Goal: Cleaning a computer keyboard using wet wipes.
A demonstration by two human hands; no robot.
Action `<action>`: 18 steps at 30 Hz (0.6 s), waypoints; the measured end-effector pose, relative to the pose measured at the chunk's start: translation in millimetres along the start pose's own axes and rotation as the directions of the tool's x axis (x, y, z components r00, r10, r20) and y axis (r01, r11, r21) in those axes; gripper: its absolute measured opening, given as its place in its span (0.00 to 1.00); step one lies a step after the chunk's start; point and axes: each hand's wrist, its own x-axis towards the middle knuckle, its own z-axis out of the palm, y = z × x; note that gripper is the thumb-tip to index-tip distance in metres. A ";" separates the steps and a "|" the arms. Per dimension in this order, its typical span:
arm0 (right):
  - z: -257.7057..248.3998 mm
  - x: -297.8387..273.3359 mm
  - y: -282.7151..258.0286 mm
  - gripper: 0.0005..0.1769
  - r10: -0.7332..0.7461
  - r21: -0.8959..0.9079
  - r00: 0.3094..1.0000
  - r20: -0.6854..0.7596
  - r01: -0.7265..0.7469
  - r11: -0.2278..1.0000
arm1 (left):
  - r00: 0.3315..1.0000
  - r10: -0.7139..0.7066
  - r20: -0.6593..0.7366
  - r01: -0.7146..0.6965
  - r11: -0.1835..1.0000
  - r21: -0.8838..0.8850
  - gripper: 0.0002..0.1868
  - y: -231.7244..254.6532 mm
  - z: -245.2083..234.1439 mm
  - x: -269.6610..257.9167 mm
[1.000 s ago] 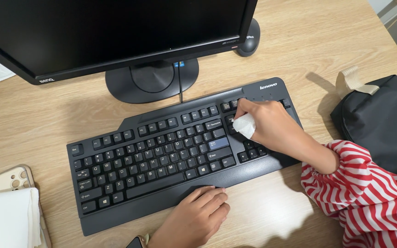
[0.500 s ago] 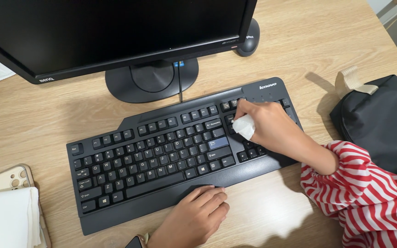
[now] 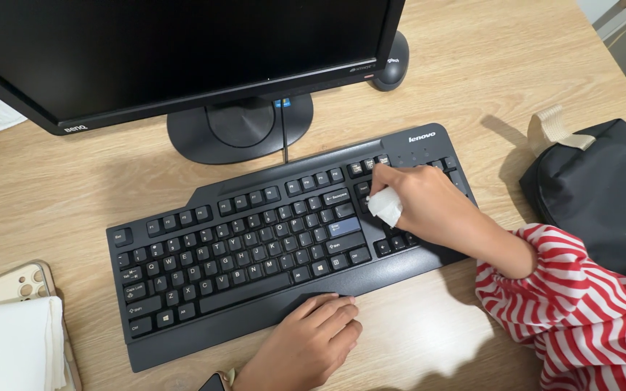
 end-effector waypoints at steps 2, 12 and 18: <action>-3.7 0.9 -2.2 0.10 0.010 0.005 1.000 0.009 -0.010 1.000 | 1.000 0.001 0.006 -0.001 1.000 0.005 0.10 -0.1 -0.2 -0.1; -5.5 -0.1 -8.2 0.09 0.001 0.019 1.000 0.025 -0.002 1.000 | 0.999 -0.035 0.012 0.035 0.999 -0.022 0.10 0.1 2.3 0.4; -2.7 -1.0 -8.2 0.10 0.012 -0.016 1.000 -0.015 -0.012 1.000 | 1.000 -0.030 0.008 0.030 0.999 -0.020 0.09 -0.3 3.0 -0.5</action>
